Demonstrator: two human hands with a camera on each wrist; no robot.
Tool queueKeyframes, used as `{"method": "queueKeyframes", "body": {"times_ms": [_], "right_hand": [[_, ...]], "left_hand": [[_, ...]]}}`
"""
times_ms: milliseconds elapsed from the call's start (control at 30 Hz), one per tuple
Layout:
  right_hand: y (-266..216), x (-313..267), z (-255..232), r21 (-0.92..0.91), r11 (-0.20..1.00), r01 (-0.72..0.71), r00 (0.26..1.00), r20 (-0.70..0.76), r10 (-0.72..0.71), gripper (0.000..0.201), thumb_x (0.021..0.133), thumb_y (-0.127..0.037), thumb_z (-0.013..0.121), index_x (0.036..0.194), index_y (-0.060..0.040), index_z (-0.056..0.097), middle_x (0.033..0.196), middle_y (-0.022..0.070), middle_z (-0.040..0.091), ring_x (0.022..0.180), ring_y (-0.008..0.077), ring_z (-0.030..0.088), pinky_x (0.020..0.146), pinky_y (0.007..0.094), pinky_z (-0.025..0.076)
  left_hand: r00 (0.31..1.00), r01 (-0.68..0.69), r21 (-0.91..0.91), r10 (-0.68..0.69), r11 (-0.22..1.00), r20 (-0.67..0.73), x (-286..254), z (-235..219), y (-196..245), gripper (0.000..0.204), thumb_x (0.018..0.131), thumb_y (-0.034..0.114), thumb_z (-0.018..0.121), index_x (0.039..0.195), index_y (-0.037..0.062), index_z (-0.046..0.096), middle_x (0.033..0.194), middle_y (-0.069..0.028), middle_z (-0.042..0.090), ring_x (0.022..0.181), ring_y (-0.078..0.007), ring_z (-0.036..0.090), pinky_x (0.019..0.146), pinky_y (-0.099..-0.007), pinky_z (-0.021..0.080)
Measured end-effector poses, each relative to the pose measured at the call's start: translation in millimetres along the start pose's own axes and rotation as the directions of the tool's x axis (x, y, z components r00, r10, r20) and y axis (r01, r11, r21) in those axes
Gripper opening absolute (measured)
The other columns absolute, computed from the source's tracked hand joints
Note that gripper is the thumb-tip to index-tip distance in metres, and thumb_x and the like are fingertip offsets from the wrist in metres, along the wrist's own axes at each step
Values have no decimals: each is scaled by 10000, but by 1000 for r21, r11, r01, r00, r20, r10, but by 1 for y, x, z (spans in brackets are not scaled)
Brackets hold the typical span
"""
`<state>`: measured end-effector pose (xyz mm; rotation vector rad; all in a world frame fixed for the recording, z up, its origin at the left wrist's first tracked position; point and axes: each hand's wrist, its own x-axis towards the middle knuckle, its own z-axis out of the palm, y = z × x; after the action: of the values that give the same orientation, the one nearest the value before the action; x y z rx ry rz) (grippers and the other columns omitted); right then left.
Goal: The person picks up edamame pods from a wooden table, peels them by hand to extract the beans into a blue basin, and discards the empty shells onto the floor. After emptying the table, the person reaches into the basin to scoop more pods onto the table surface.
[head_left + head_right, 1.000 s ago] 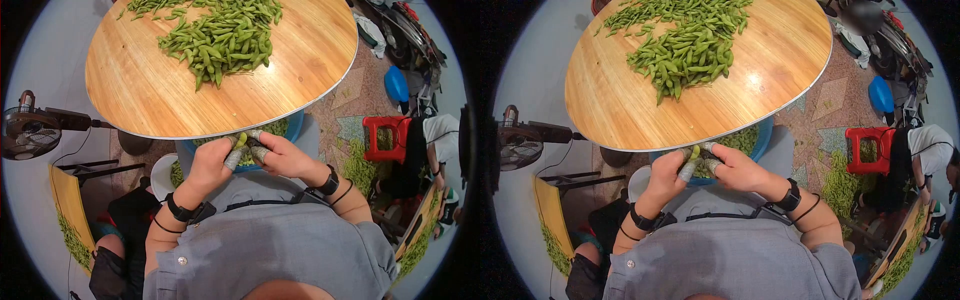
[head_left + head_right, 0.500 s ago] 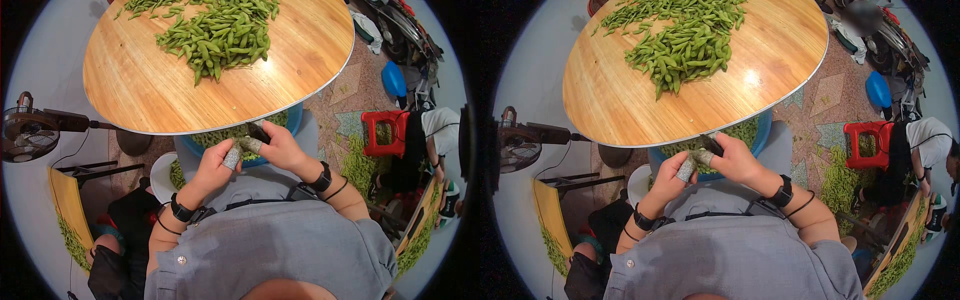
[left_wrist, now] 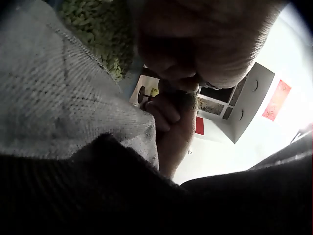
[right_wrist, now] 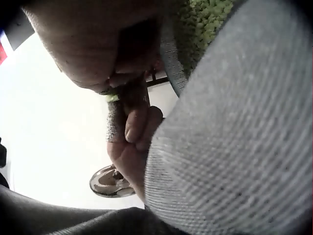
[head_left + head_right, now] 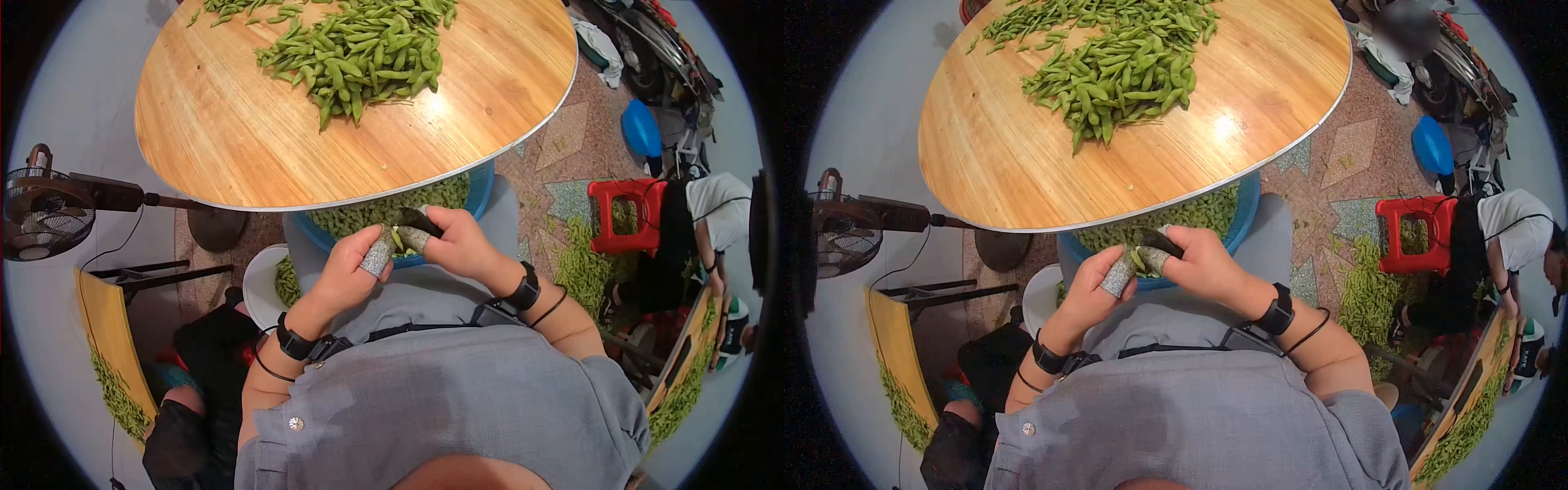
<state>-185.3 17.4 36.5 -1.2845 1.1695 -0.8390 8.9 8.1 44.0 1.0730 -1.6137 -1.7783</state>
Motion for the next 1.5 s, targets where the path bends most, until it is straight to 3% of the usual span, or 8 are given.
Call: {"method": "queueKeyframes", "body": {"times_ms": [233,500,933,1133,1233,1300,1433,1500], "right_hand": [[14,7,-3,548,733,-403,915,251,315,141,913,-204,550,963,-72,547,598,-47,433,503,31,366,418,193,270],[23,8,8,51,998,48,998,-47,-45,123,906,-162,555,850,-53,563,606,-23,483,489,34,401,421,202,314],[49,26,-6,-203,971,-124,989,-108,103,211,827,-214,619,820,-13,559,590,-7,482,490,77,424,434,243,345],[39,15,-2,410,811,-417,909,185,374,196,892,-238,597,917,-48,554,679,4,507,508,39,407,421,189,315],[35,11,1,675,593,-438,889,228,398,171,897,-210,583,886,-43,549,649,-6,496,511,38,421,411,172,312],[27,5,1,816,350,-461,867,329,374,113,906,-156,556,916,-45,540,710,4,515,527,14,418,411,142,323],[33,0,-2,817,297,-494,855,394,337,98,903,-131,549,932,-39,527,745,16,526,530,4,421,412,132,341],[29,-1,0,737,415,-533,833,374,407,90,899,-108,550,934,-32,516,744,20,520,529,9,427,405,134,338]], "left_hand": [[979,205,-370,-190,906,78,0,3,-3,100,892,58,432,839,64,517,639,40,500,546,-60,421,493,-209,330],[999,-31,19,32,999,-39,5,6,-35,122,939,157,447,900,74,527,633,32,485,529,-45,397,466,-188,306],[978,122,-73,-133,990,-158,13,2,-50,136,938,147,461,885,70,561,645,29,515,539,-40,421,473,-195,333],[981,-46,213,84,976,-172,23,6,-48,145,939,145,459,920,67,580,622,18,525,533,-49,429,480,-199,343],[974,184,-228,-208,956,-86,20,8,-35,169,940,171,466,940,51,586,586,15,502,508,-66,423,476,-212,344],[953,304,-804,-160,511,259,15,8,-37,153,928,127,471,918,38,594,615,-14,544,487,-63,407,460,-207,326],[928,372,-820,-166,436,333,11,11,-37,133,916,139,513,891,48,606,612,-5,545,483,-51,423,438,-198,323],[976,219,-195,-213,956,53,12,5,-37,237,907,264,559,887,40,635,577,3,539,457,-47,443,414,-190,324]]}}
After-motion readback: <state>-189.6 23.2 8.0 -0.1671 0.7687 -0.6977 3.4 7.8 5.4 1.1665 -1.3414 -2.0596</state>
